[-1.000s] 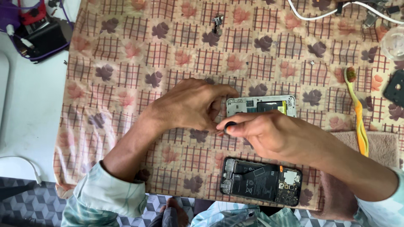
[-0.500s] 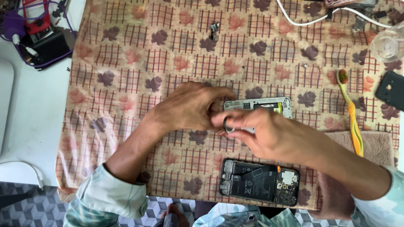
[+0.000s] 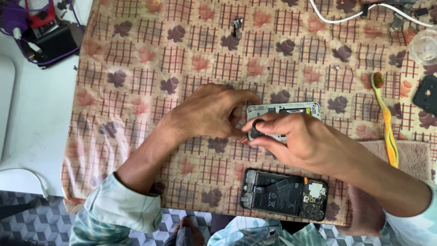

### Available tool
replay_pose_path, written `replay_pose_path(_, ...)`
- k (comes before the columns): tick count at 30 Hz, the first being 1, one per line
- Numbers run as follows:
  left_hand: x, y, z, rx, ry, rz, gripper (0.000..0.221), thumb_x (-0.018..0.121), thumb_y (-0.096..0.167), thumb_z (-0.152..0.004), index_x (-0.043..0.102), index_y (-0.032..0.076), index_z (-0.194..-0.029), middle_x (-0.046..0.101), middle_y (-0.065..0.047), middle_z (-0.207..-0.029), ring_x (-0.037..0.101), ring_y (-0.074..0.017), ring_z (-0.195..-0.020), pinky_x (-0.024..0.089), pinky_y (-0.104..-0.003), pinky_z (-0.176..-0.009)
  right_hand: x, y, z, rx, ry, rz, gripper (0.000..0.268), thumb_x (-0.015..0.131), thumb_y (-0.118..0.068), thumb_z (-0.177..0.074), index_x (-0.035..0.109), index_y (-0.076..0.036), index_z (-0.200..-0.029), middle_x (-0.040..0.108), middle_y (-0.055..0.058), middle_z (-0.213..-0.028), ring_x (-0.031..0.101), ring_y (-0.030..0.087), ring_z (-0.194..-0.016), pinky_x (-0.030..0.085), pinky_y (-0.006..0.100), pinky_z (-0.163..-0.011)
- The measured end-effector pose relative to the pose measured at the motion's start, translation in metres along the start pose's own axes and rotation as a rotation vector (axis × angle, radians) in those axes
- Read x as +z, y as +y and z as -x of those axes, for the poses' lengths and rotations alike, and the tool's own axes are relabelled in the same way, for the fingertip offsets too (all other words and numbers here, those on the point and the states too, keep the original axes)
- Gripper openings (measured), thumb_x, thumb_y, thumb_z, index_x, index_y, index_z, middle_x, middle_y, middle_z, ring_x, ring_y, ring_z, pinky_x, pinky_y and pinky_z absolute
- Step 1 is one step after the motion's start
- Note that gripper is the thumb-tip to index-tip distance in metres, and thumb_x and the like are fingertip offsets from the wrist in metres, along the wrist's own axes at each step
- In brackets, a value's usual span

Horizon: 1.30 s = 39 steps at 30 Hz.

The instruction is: The person disassembles and reassembles two smartphones on a patterned tablecloth. They remove the back cover and battery from one phone, then use a screwdriver to remove screws from the other phone's back cover. The person handles the phones and tools directly with their hands.

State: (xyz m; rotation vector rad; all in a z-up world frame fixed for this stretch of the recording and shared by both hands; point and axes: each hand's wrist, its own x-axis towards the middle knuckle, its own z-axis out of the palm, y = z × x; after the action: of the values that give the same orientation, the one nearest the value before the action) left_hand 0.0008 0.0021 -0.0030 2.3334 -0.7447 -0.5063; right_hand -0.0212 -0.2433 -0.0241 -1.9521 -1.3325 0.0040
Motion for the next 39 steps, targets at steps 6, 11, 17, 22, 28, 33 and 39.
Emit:
replay_pose_path(6,-0.003,-0.01,0.002,-0.005,-0.055,0.07,0.077,0.097,0.025,-0.059,0.065,0.007,-0.127,0.07,-0.002,-0.067,0.065,-0.0151,-0.054,0.051,-0.037,-0.049,-0.01,0.008,-0.011,0.254,0.013,-0.091,0.024,0.081,-0.014,-0.083,0.065,-0.009,-0.1,0.071,0.014,-0.072,0.059,0.015,-0.04,0.047,0.024,-0.032)
replay_pose_path(11,-0.003,-0.036,-0.002,0.121,0.288,0.104,0.019,0.069,0.011,-0.095,0.073,0.01,-0.114,0.076,-0.003,-0.081,0.067,-0.0066,-0.054,0.053,-0.025,-0.048,-0.042,0.046,-0.018,0.031,0.579,-0.181,0.063,0.063,0.011,-0.106,0.016,-0.01,-0.143,0.058,0.027,-0.102,0.072,0.031,-0.072,0.065,0.035,-0.057)
replay_pose_path(17,-0.003,-0.043,-0.003,0.053,0.666,-0.203,0.016,0.057,0.006,-0.1,0.072,0.002,-0.103,0.075,-0.012,-0.078,0.066,-0.0179,-0.053,0.055,-0.034,-0.053,-0.048,0.095,0.009,0.361,0.806,-0.604,0.064,0.066,0.011,-0.102,0.017,-0.007,-0.14,0.06,0.02,-0.084,0.064,0.021,-0.056,0.066,0.034,-0.048)
replay_pose_path(22,-0.007,-0.023,-0.004,-0.097,0.628,-0.184,0.013,0.062,0.012,-0.098,0.07,0.002,-0.094,0.071,-0.014,-0.065,0.068,-0.0235,-0.053,0.055,-0.039,-0.056,-0.043,0.119,0.012,0.364,0.808,-0.514,0.05,0.067,0.021,-0.113,0.034,0.0,-0.144,0.061,0.018,-0.09,0.065,0.024,-0.079,0.057,0.03,-0.069)
replay_pose_path(28,-0.003,0.006,-0.026,-0.119,0.438,-0.198,0.007,0.072,0.012,-0.09,0.072,0.007,-0.094,0.077,-0.008,-0.08,0.074,-0.0157,-0.062,0.062,-0.032,-0.059,-0.042,0.106,0.003,0.473,0.874,-0.638,0.035,0.061,0.012,-0.104,0.035,0.0,-0.125,0.077,0.014,-0.104,0.071,0.021,-0.07,0.064,0.032,-0.052)
replay_pose_path(33,-0.01,0.005,-0.04,-0.108,0.263,-0.237,0.023,0.07,0.001,-0.089,0.077,0.01,-0.108,0.076,-0.007,-0.11,0.076,-0.0135,-0.084,0.062,-0.03,-0.069,-0.044,0.092,-0.004,0.408,0.822,-0.605,0.026,0.061,0.012,-0.103,0.041,0.001,-0.114,0.07,0.018,-0.09,0.073,0.023,-0.064,0.066,0.034,-0.048)
replay_pose_path(39,0.002,-0.014,-0.038,0.02,0.339,-0.17,0.015,0.077,0.008,-0.085,0.08,0.013,-0.099,0.078,-0.003,-0.108,0.075,-0.016,-0.086,0.061,-0.03,-0.079,-0.032,0.093,-0.001,0.382,0.743,-0.612,0.016,0.065,0.011,-0.101,0.051,0.004,-0.1,0.069,0.02,-0.086,0.074,0.024,-0.065,0.068,0.034,-0.053)
